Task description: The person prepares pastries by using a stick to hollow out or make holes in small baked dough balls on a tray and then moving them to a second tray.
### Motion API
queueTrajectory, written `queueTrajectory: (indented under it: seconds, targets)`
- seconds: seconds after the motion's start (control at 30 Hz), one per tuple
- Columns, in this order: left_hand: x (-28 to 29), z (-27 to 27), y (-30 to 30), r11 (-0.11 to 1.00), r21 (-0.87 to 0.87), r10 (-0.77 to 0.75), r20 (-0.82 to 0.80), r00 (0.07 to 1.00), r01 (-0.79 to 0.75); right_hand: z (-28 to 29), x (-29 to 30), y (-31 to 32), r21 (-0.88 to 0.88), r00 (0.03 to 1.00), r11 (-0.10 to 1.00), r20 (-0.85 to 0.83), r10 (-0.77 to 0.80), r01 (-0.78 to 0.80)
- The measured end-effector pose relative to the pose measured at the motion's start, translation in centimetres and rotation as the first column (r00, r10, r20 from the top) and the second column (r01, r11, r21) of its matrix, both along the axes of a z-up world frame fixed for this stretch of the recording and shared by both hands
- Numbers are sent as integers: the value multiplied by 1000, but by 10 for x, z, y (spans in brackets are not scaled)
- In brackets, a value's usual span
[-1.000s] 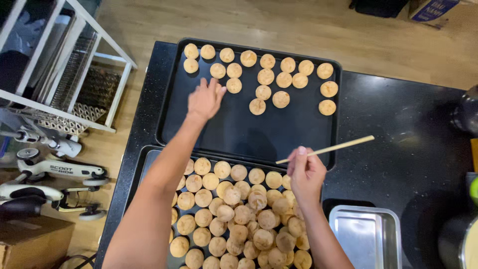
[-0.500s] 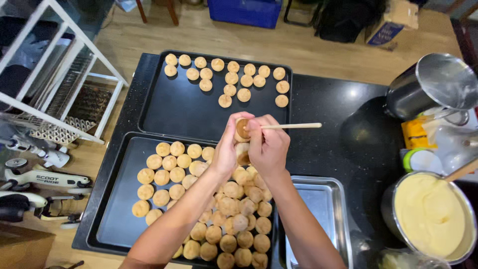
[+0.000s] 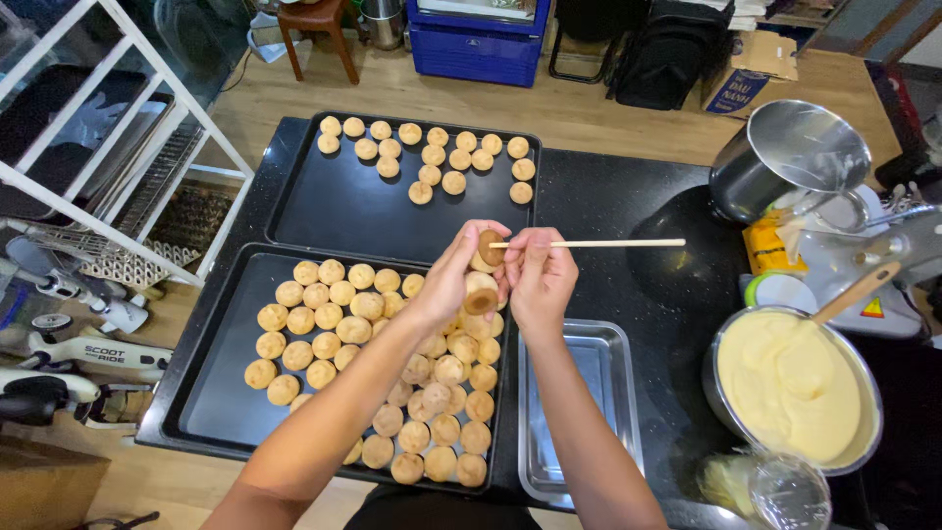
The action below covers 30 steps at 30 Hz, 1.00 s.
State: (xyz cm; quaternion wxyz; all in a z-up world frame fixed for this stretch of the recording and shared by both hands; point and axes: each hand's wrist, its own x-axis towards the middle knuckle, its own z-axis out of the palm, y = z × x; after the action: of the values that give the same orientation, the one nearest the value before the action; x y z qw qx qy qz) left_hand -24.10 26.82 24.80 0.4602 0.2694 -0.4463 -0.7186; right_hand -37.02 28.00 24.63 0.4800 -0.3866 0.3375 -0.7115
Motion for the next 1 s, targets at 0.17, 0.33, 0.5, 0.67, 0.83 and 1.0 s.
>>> queueTrajectory:
  seconds: [0.17, 0.33, 0.5, 0.67, 0.83, 1.0]
  targets:
    - [-9, -1, 12, 972, -235, 141, 527, 838, -16, -8, -16, 10, -527, 587, 831, -622, -518, 176]
    - [-17, -9, 29, 996, -90, 28, 360, 933, 5, -33, -20, 2, 122, 977, 988, -205, -64, 90]
    - [-21, -23, 18, 987, -150, 88, 199, 976, -58, -37, -15, 17, -47, 975, 994, -198, -102, 94]
    - [-14, -33, 24, 922, -386, 227, 588, 776, 22, -34, -17, 21, -490, 566, 838, -631, -531, 240]
    - [-18, -50, 30, 995, -74, 85, 292, 953, -66, -43, -18, 16, 78, 955, 993, -291, -60, 87]
    - [-16, -53, 27, 975, 54, 205, 154, 966, -216, -32, -25, 31, -389, 801, 917, -522, -294, 84]
